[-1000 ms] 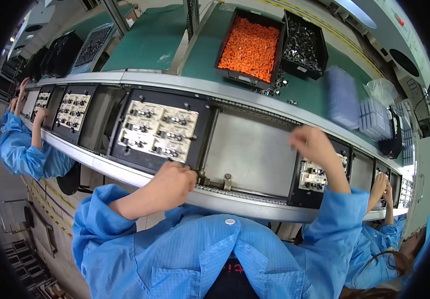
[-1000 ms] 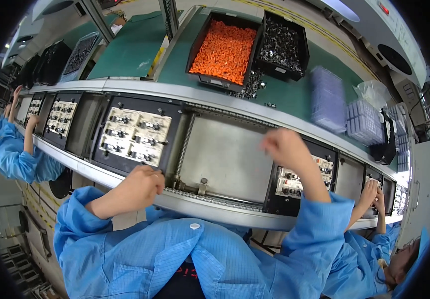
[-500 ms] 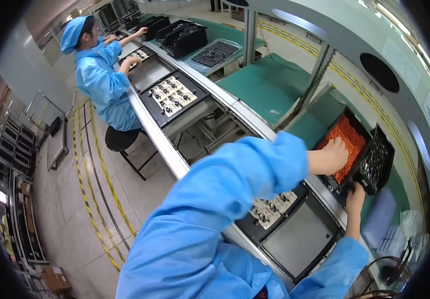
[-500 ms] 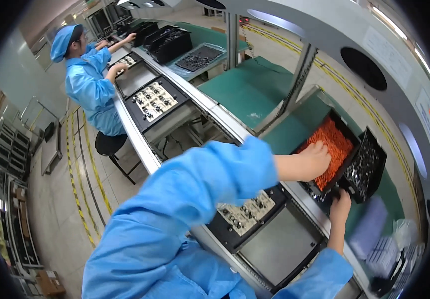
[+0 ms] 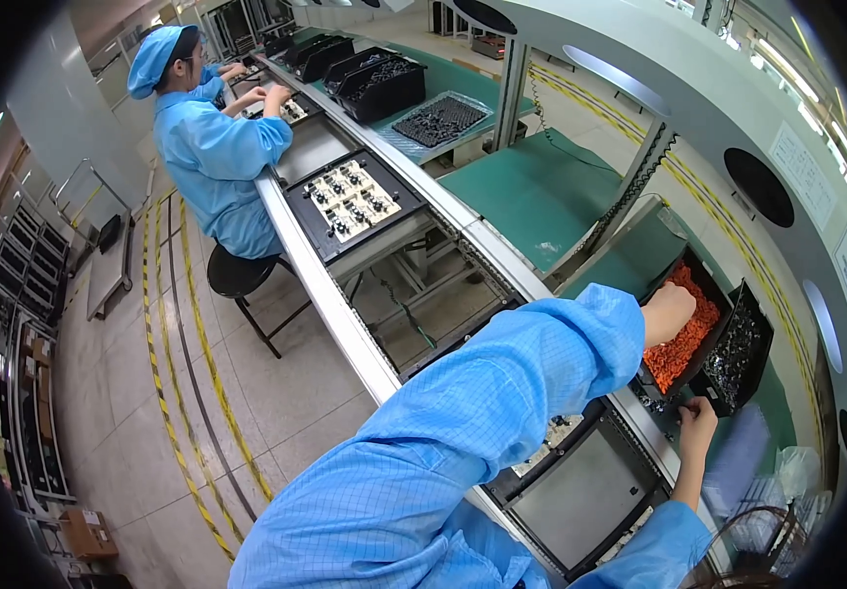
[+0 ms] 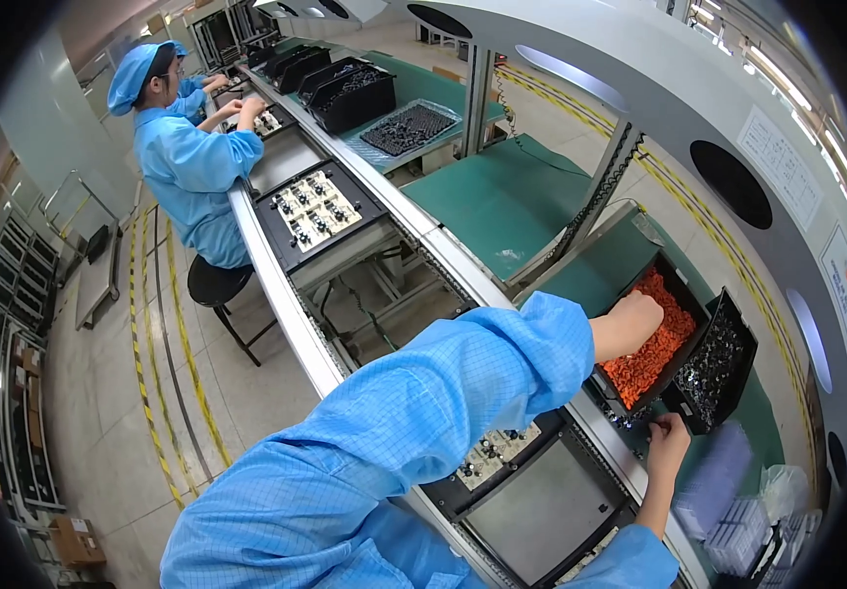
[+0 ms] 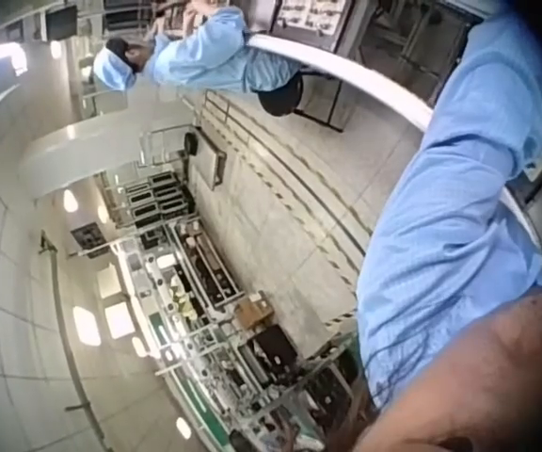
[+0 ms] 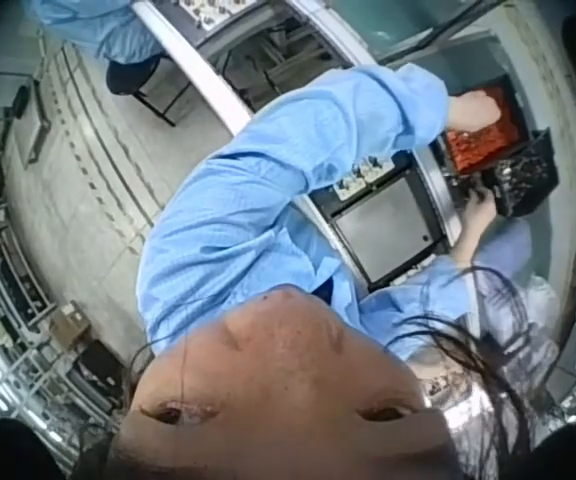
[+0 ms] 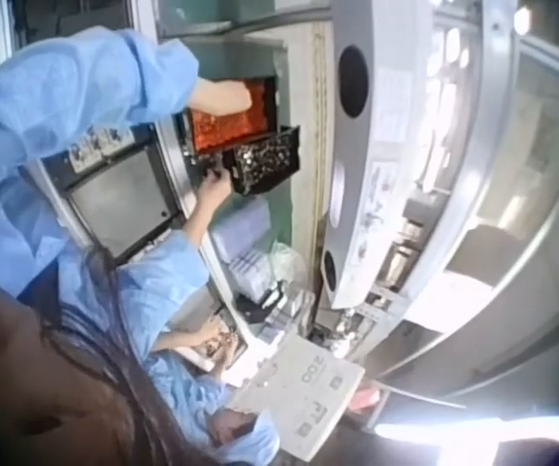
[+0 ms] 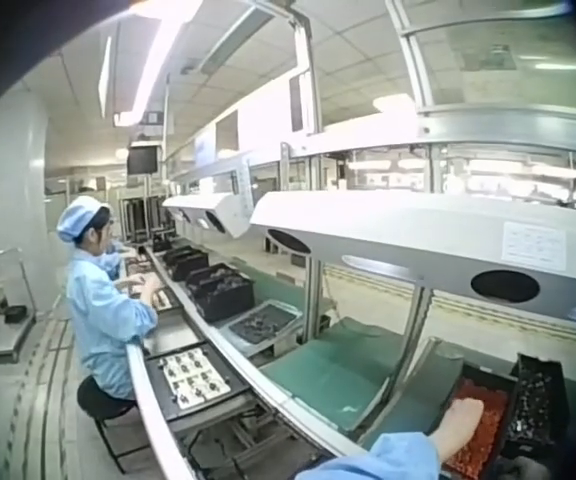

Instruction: Assembling components onto circuit boards on an assembly line.

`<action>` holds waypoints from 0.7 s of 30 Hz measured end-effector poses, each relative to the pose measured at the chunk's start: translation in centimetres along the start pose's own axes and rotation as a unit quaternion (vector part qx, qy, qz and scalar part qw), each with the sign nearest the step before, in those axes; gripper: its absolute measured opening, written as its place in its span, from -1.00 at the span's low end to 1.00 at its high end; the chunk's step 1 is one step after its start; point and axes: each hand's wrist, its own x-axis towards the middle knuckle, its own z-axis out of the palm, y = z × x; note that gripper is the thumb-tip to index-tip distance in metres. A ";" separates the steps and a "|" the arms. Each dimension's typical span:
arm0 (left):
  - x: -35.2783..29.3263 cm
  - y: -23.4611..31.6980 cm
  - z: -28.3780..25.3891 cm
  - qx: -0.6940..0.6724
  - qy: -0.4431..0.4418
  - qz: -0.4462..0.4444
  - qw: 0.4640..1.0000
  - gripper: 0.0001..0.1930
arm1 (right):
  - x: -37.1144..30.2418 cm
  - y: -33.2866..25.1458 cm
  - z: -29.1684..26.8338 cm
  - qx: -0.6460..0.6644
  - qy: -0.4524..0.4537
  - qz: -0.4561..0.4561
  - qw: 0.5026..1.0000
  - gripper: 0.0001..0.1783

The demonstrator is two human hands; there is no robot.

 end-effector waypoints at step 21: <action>1.4 4.8 -1.3 -0.781 -0.164 -0.375 0.472 -0.83 | -13.3 -9.2 -0.6 0.025 -0.098 -0.131 0.986 -0.86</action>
